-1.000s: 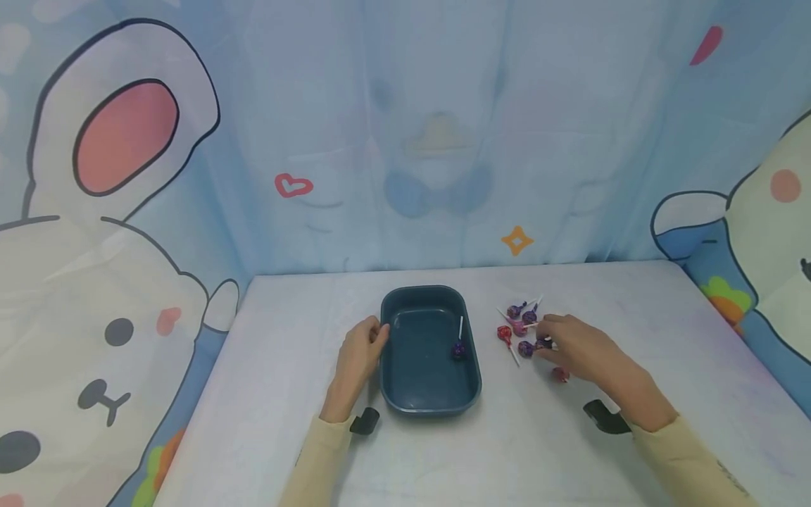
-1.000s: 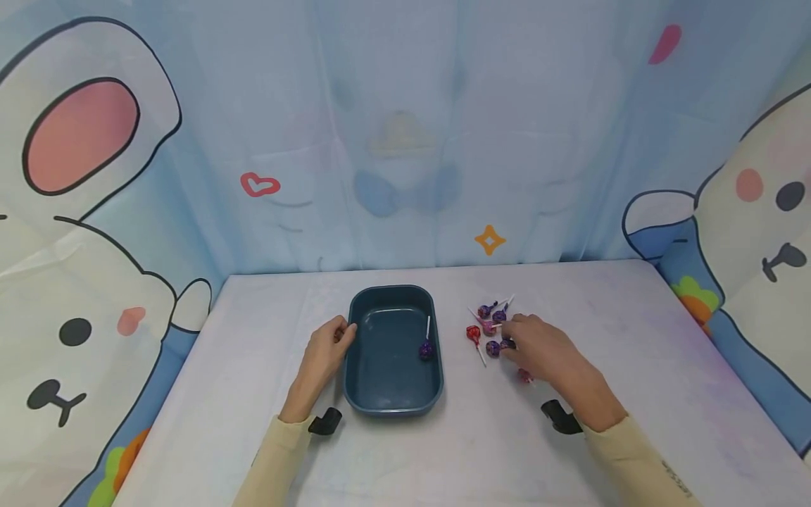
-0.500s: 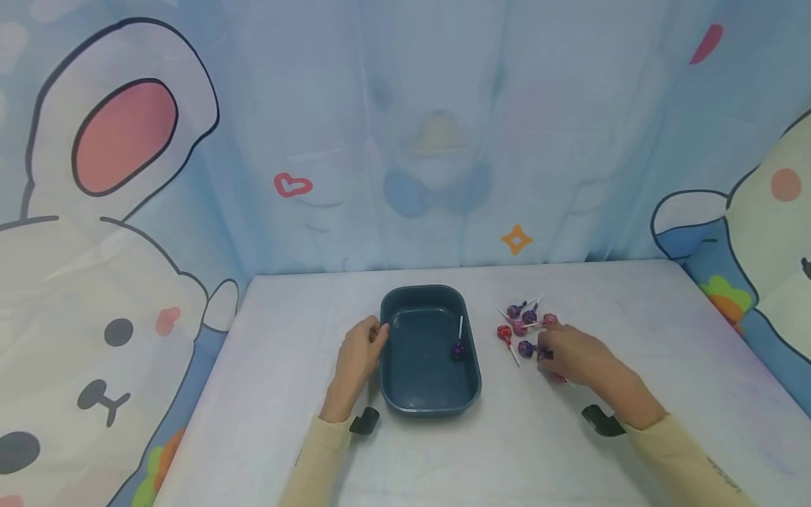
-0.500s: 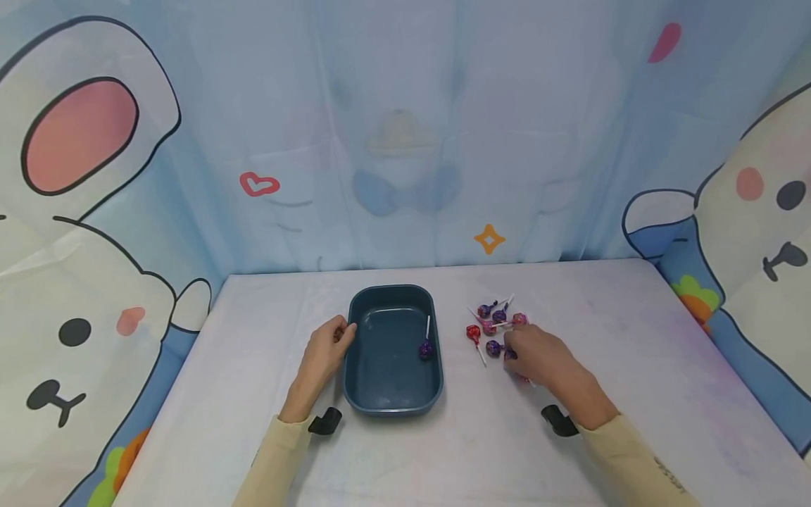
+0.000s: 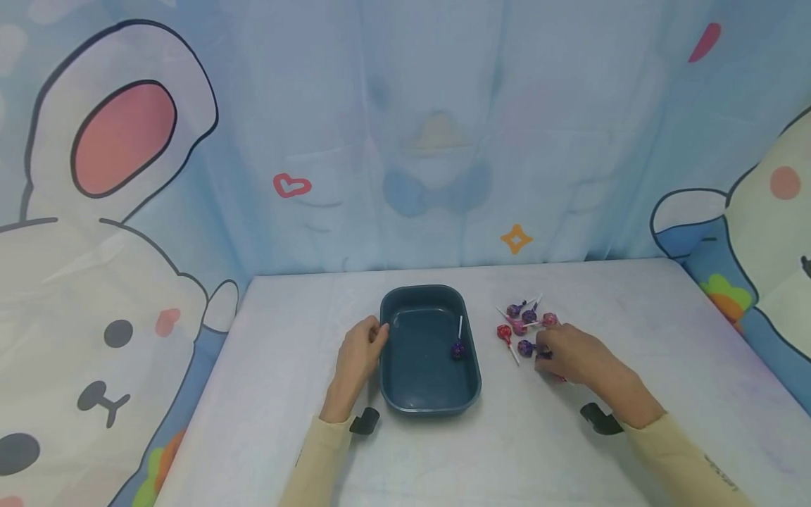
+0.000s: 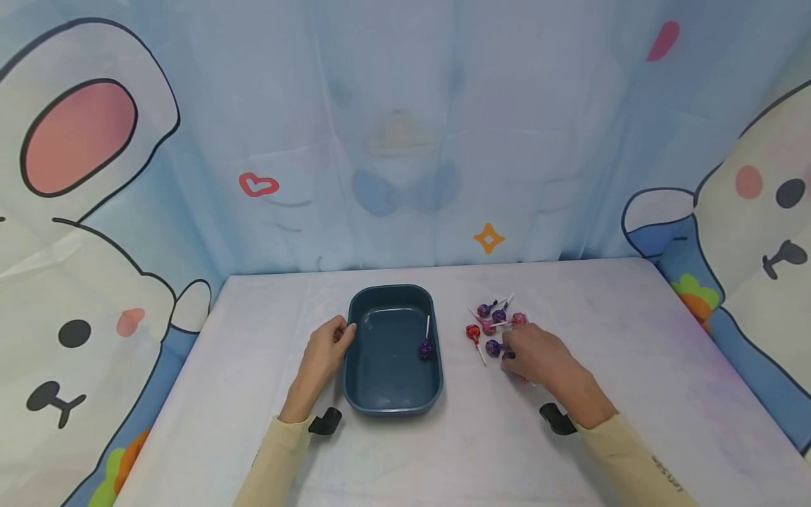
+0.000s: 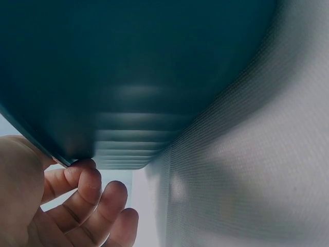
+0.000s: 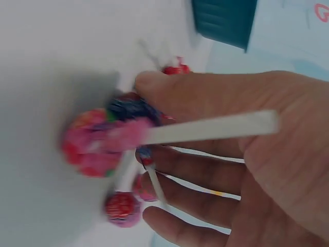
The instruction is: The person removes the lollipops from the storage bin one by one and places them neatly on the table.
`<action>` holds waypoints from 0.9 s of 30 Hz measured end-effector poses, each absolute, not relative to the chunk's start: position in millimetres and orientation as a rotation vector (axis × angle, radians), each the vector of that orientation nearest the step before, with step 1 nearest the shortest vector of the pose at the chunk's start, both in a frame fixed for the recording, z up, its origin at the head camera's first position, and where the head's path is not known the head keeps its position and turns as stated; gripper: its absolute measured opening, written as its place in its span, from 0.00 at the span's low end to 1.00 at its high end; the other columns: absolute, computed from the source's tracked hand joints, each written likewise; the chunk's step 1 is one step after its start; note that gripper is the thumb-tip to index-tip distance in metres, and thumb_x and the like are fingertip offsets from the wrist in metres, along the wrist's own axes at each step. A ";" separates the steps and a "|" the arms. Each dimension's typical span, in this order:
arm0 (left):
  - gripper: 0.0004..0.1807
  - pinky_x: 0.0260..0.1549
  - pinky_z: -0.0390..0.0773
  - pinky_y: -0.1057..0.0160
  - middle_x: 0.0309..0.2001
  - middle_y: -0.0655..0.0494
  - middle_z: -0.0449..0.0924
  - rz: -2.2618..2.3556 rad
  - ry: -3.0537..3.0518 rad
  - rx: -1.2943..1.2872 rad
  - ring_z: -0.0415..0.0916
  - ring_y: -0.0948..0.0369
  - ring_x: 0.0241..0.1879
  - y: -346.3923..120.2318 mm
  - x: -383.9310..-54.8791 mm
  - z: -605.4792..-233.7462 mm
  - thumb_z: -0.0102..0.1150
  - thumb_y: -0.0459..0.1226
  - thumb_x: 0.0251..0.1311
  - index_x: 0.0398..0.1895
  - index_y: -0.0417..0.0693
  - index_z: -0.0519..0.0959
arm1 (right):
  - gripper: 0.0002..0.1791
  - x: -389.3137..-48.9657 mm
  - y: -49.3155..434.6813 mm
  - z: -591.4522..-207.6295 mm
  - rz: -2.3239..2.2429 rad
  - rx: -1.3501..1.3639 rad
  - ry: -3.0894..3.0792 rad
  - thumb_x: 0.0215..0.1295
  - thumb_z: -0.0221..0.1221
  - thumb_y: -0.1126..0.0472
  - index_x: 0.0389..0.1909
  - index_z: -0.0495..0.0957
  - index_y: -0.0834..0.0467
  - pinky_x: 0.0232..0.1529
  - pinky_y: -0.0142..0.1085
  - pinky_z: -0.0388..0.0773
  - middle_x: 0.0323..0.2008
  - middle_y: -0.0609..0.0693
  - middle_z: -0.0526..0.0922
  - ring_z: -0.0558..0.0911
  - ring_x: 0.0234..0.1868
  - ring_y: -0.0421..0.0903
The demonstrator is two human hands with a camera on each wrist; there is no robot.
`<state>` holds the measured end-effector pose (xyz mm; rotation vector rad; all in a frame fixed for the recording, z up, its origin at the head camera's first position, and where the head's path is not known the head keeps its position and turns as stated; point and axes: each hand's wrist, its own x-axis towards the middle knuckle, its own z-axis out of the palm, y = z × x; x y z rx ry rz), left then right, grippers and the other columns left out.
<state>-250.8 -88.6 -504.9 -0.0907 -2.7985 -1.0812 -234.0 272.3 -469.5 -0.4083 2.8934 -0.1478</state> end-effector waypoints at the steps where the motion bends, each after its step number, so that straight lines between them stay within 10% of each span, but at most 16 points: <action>1: 0.16 0.16 0.65 0.67 0.20 0.59 0.69 -1.081 -2.799 -0.090 0.65 0.64 0.18 -88.7 -250.8 -505.0 0.45 0.51 0.65 0.25 0.53 0.69 | 0.18 -234.7 271.7 -466.7 -0.155 -0.410 2.892 0.50 0.66 0.53 0.40 0.78 0.58 0.36 0.42 0.75 0.33 0.49 0.79 0.73 0.31 0.44; 8: 0.16 0.17 0.65 0.67 0.20 0.59 0.69 -1.084 -2.800 -0.083 0.65 0.64 0.18 -89.2 -250.9 -505.4 0.45 0.51 0.65 0.25 0.53 0.69 | 0.25 -238.6 259.5 -436.9 -0.197 -0.432 2.959 0.50 0.66 0.51 0.48 0.77 0.58 0.47 0.52 0.73 0.45 0.57 0.79 0.76 0.46 0.56; 27: 0.16 0.16 0.66 0.67 0.20 0.60 0.70 -1.086 -2.780 -0.087 0.66 0.64 0.19 -88.4 -249.7 -504.0 0.45 0.51 0.64 0.25 0.53 0.69 | 0.23 -246.2 217.2 -409.8 -0.116 -0.661 3.027 0.49 0.67 0.51 0.45 0.77 0.57 0.41 0.45 0.77 0.37 0.52 0.80 0.76 0.37 0.47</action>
